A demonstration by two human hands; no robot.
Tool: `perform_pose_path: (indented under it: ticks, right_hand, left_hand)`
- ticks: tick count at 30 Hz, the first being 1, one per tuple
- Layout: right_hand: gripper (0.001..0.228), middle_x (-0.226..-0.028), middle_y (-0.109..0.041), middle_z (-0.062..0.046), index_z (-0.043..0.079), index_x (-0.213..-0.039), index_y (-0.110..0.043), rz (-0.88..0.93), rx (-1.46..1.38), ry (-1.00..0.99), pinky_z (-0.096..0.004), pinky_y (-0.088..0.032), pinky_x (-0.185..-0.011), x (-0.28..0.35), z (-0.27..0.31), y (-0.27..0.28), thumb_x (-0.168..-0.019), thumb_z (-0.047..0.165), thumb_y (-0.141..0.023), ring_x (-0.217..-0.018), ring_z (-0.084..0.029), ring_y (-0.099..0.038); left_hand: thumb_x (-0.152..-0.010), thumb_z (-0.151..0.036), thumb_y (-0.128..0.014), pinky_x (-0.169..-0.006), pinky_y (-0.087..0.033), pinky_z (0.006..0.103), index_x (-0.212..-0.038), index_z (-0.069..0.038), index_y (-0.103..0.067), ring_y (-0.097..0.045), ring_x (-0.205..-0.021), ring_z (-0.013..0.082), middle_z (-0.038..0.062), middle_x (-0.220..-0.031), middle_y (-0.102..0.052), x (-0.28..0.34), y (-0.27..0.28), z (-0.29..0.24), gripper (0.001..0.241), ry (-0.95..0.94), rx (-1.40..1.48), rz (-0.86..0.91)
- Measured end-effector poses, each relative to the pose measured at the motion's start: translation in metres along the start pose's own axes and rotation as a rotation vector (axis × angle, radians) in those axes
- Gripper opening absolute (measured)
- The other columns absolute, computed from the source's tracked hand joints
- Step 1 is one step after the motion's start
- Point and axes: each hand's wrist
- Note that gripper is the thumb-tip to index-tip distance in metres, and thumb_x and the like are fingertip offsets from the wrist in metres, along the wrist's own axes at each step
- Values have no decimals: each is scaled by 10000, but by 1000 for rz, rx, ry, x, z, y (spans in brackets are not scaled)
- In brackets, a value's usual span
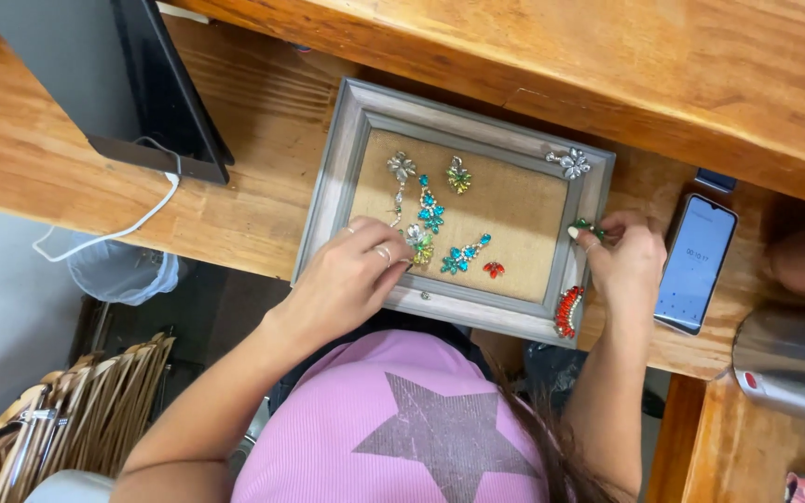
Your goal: Arranging various colorful jeweled earrings and brooches on a fabric display board.
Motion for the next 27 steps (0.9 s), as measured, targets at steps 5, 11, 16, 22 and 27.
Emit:
perform_pose_path:
  ticks: [5, 11, 16, 22, 27]
  right_hand:
    - [260, -980, -686, -73, 151, -1084, -735, -32, 23, 66, -421, -539, -932, 16, 11, 3, -874, 217, -872, -997, -298, -699]
    - [186, -935, -730, -46, 160, -1081, -739, -10, -166, 99, -360, -547, -870, 20, 27, 3, -918, 141, -825, -929, -223, -711]
    - [211, -972, -747, -37, 158, -1095, -740, 114, -368, 189, -286, -555, -795, -5, 72, 7, -904, 86, -791, -866, -131, -703]
    - [208, -951, -690, -16, 110, -1072, -654, 206, -645, 267, -215, -559, -785, -53, 95, -34, -908, 44, -763, -832, -85, -648]
    - [178, -909, -754, -41, 155, -983, -679, 323, -288, 243, -319, -548, -784, -49, 81, -59, -854, 169, -801, -854, -180, -726]
  left_hand:
    - [-902, -75, -726, -825, -580, 345, -911, -123, -723, -687, -927, 243, 27, -918, -679, 21, -1, 3, 50, 52, -2, -67]
    - [-920, -128, -723, -768, -576, 349, -925, -146, -730, -692, -865, 236, 25, -859, -679, 24, -11, -6, 20, 59, 42, -71]
    - [-1016, -166, -612, -724, -566, 360, -879, -140, -680, -676, -835, 259, 49, -830, -647, 27, -30, -6, 155, -69, 56, 45]
    - [-1030, -157, -568, -721, -558, 355, -888, -129, -666, -654, -848, 263, 53, -867, -638, 33, -49, -5, 175, -104, 76, 60]
    - [-1019, -241, -606, -727, -549, 335, -941, -169, -666, -640, -865, 223, 16, -899, -609, 40, -54, -4, 123, -61, -47, 51]
Point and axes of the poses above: each hand's wrist, its own x-axis away from the middle knuckle, its own y-axis out of the back of the hand, z = x × y
